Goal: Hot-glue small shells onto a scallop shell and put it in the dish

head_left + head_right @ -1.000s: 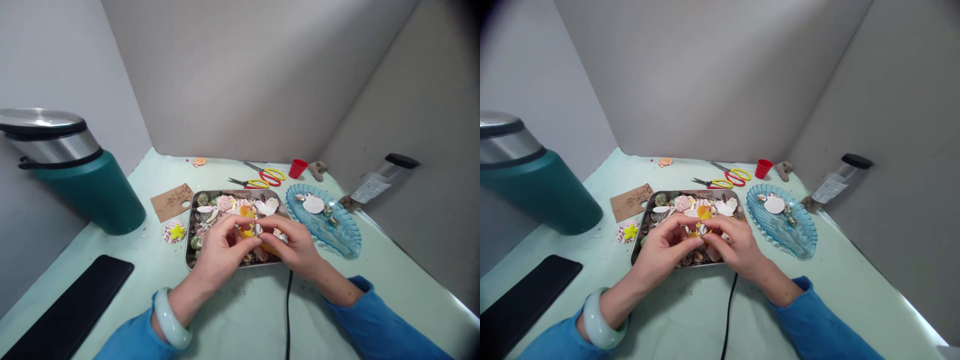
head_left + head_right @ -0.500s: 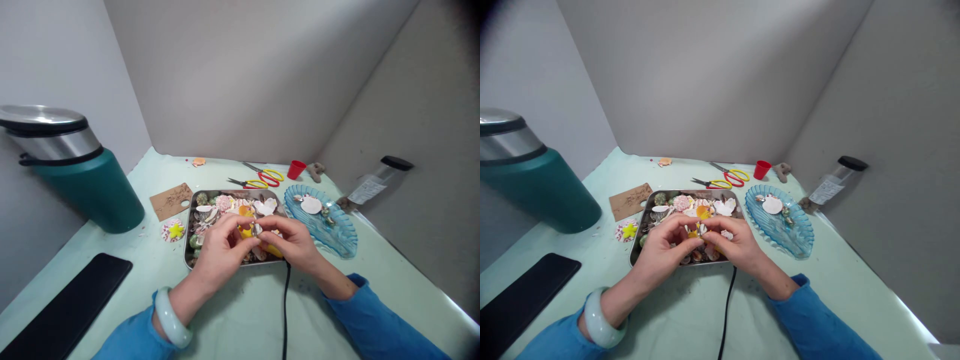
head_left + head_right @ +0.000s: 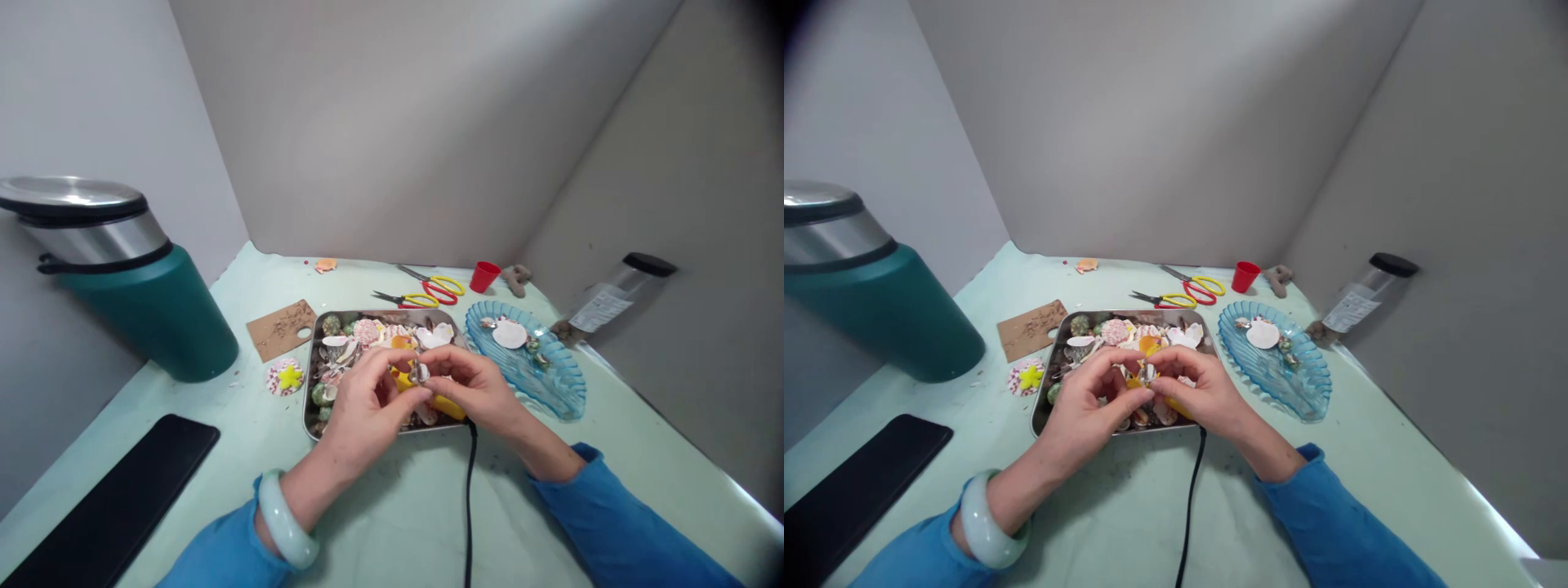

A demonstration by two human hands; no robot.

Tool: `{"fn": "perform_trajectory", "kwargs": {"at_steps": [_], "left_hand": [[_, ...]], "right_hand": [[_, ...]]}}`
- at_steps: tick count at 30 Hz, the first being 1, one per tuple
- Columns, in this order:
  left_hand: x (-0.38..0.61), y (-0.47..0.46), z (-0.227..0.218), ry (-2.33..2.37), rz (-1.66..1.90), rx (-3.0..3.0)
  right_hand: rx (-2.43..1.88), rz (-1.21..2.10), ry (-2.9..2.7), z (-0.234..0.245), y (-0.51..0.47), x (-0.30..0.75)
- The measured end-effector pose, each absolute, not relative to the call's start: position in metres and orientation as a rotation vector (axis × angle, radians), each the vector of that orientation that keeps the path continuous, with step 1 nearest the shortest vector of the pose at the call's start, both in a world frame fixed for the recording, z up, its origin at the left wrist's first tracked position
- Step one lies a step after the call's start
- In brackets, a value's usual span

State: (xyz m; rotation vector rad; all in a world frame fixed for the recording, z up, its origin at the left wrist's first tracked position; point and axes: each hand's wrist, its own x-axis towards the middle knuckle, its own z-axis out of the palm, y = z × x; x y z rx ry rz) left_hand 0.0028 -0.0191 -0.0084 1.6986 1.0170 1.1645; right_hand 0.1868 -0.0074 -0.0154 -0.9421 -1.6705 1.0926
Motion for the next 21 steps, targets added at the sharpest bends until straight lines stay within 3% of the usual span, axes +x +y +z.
{"fn": "perform_trajectory", "kwargs": {"at_steps": [14, 21], "left_hand": [[0.005, -0.019, -0.008, 1.104, 1.135, 1.618], [0.004, -0.017, 0.002, 0.993, 1.026, 1.278]], "right_hand": [[-0.987, 0.931, -1.750, -0.015, -0.008, 0.186], [-0.961, 0.639, -1.789, -0.017, -0.006, 0.186]]}}
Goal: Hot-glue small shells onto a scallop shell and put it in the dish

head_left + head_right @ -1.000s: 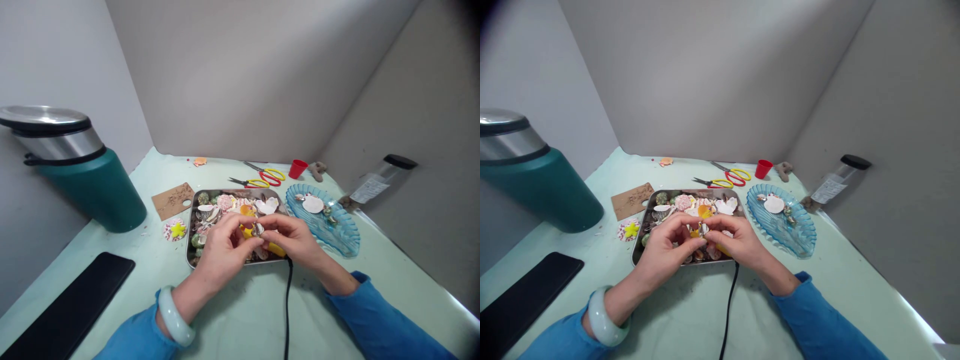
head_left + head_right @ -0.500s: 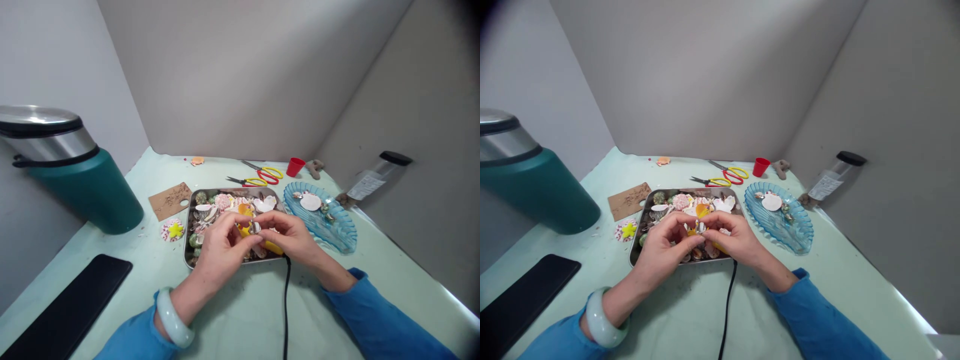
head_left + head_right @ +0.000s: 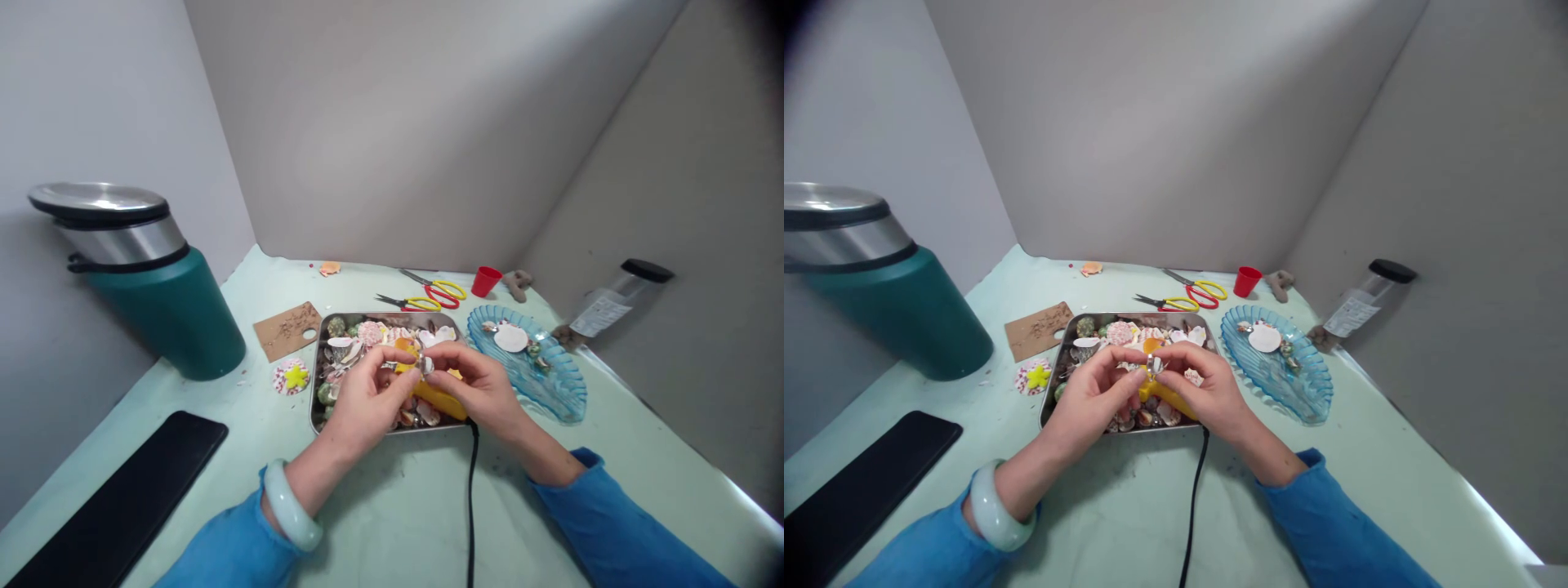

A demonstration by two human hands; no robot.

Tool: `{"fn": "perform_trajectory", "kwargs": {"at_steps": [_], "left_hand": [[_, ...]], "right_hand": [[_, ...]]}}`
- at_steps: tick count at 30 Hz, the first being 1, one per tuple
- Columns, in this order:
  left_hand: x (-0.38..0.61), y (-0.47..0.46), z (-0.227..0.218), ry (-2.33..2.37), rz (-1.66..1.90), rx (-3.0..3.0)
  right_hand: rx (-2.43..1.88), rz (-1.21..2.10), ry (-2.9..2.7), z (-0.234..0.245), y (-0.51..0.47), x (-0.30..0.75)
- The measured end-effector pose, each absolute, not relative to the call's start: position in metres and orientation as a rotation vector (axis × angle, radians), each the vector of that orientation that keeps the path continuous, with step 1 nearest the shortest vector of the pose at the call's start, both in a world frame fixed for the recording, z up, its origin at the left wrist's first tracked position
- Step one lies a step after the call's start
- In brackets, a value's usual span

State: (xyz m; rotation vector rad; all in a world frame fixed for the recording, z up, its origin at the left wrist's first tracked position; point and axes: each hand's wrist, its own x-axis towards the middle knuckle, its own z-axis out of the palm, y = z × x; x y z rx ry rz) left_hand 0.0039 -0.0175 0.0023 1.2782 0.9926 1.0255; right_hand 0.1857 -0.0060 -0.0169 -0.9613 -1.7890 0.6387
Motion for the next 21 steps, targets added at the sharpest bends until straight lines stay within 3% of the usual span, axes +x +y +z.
{"fn": "perform_trajectory", "kwargs": {"at_steps": [7, 21], "left_hand": [[0.0028, -0.0158, 0.0008, 0.893, 0.971, 1.230], [0.0012, -0.0125, -0.0004, 0.773, 0.958, 1.106]], "right_hand": [[-0.832, 0.447, -1.941, -0.0115, -0.0090, 0.1853], [-0.816, 0.528, -1.948, -0.0115, -0.0062, 0.1867]]}}
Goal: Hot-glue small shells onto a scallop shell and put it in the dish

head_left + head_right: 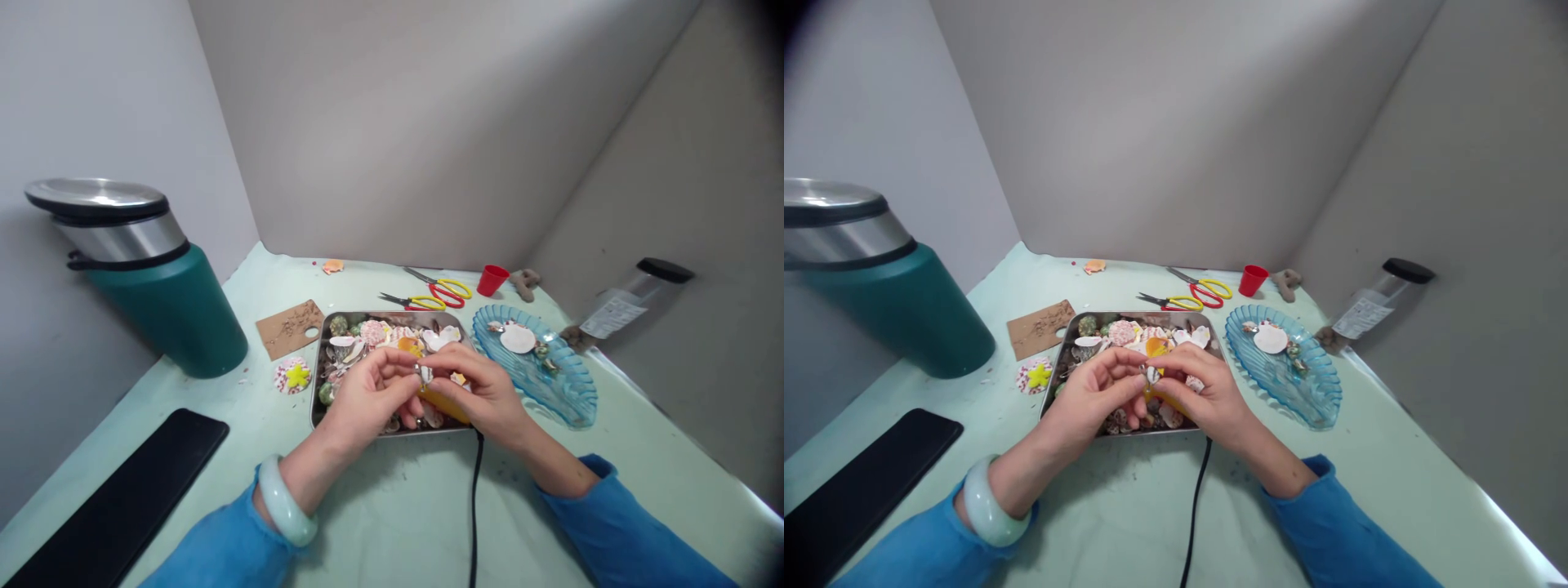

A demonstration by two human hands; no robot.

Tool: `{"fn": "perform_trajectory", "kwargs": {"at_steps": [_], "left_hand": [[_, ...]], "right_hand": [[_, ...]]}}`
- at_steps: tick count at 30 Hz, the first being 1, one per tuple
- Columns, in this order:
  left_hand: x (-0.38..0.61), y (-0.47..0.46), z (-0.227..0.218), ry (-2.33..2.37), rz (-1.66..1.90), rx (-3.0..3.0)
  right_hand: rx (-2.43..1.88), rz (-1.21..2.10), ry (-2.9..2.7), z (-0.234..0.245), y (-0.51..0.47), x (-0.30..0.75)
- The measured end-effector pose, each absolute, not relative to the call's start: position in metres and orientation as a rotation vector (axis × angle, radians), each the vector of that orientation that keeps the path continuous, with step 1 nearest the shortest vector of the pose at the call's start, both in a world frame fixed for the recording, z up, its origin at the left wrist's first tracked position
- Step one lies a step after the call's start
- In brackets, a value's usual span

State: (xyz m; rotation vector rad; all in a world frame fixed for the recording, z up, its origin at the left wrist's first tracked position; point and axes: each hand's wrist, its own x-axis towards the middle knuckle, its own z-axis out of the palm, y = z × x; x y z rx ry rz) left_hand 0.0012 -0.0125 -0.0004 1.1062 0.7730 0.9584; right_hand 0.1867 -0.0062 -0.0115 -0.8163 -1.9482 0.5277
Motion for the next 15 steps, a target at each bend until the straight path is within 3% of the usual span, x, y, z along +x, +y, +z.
{"fn": "perform_trajectory", "kwargs": {"at_steps": [15], "left_hand": [[-0.0021, -0.0101, -0.0051, 0.736, 0.953, 1.041]], "right_hand": [[-0.811, 0.664, -1.835, -0.0154, -0.0027, 0.1885]]}}
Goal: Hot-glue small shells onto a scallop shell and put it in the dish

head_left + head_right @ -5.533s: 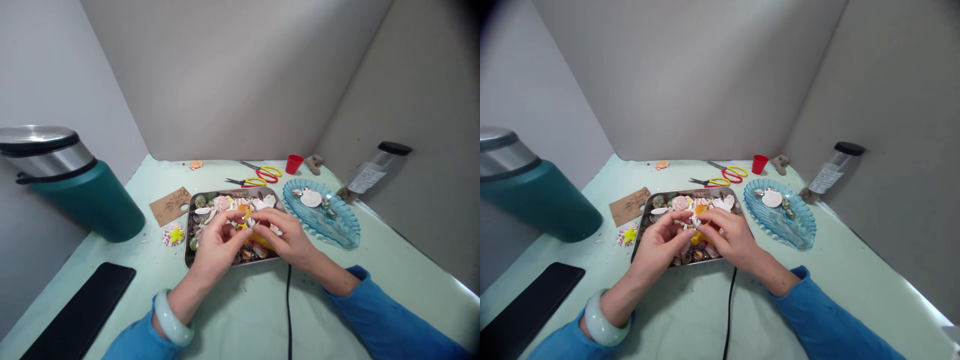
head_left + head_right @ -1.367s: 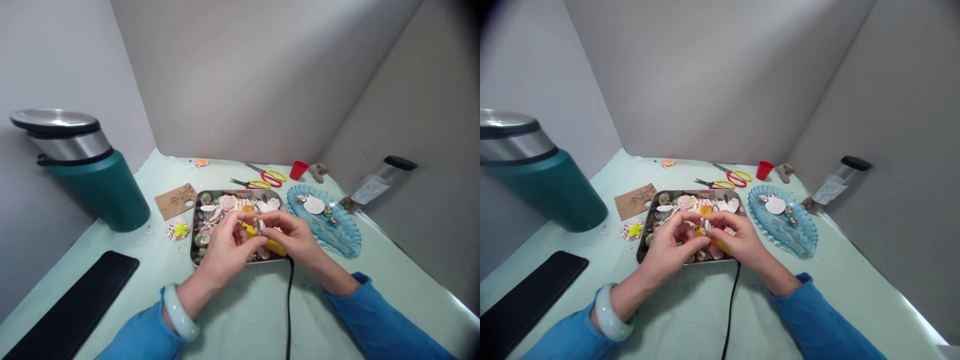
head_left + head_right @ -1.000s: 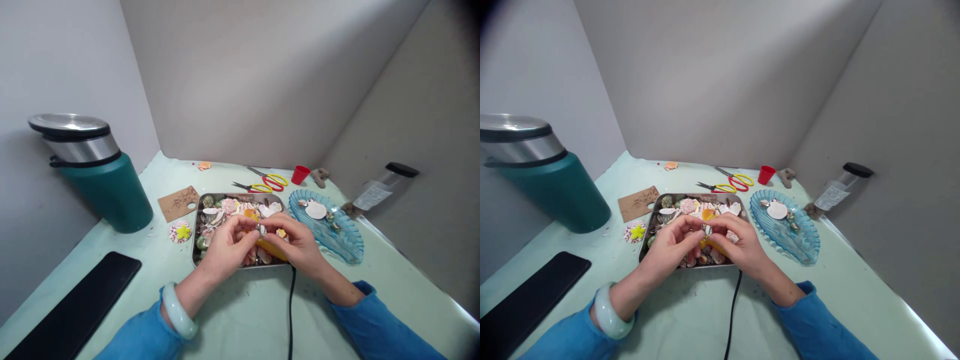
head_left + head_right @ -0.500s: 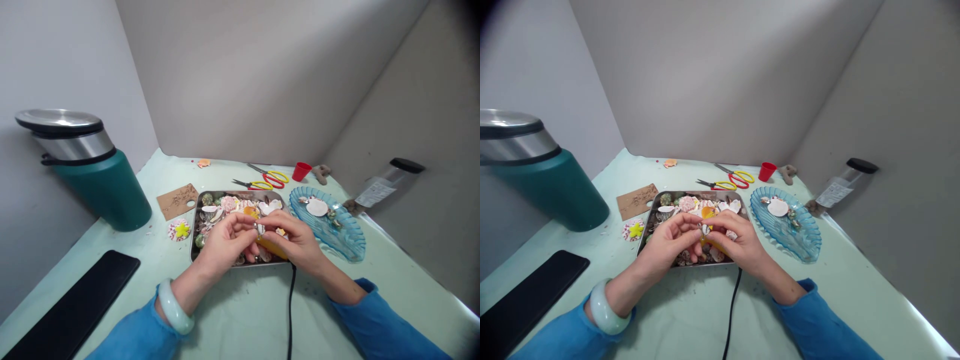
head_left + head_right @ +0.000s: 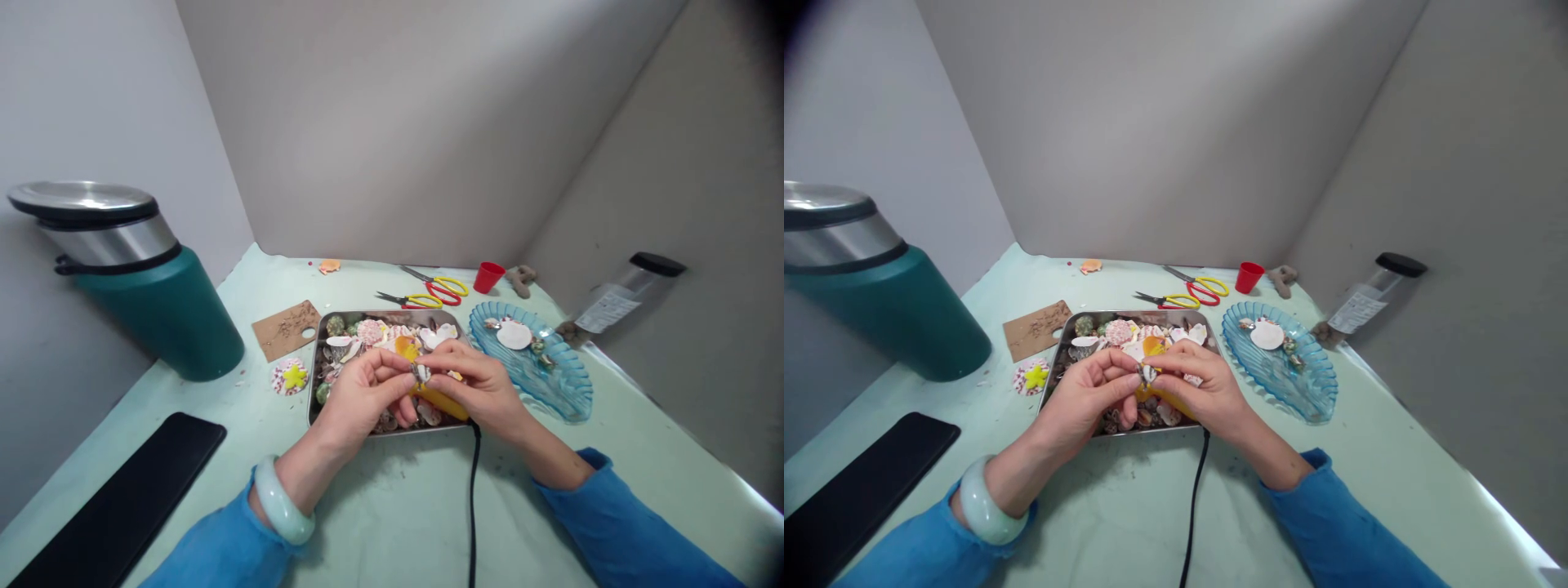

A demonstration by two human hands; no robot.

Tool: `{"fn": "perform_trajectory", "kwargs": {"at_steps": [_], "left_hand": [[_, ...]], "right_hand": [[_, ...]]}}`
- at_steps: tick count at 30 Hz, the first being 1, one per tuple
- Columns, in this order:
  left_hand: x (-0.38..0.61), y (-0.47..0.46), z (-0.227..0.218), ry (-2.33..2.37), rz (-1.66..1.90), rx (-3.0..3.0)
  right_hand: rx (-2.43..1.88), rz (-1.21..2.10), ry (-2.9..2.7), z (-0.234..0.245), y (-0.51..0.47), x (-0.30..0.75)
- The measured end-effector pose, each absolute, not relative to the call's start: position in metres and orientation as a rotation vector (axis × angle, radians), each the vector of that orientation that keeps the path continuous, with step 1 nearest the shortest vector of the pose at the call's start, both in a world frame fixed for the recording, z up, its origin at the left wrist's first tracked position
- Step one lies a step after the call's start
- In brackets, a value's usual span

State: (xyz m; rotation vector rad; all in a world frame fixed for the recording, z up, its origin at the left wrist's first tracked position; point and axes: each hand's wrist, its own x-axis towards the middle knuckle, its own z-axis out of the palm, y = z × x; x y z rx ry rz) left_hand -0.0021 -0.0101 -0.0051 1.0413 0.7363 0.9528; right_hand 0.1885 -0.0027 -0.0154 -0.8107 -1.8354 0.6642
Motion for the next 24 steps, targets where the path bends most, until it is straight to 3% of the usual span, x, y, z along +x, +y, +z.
{"fn": "perform_trajectory", "kwargs": {"at_steps": [17, 24], "left_hand": [[-0.001, -0.010, -0.006, 0.784, 1.014, 1.020], [-0.004, -0.007, -0.004, 0.808, 1.106, 0.976]], "right_hand": [[-0.861, 0.740, -1.837, -0.017, -0.001, 0.187], [-1.086, 0.370, -2.183, -0.001, -0.004, 0.200]]}}
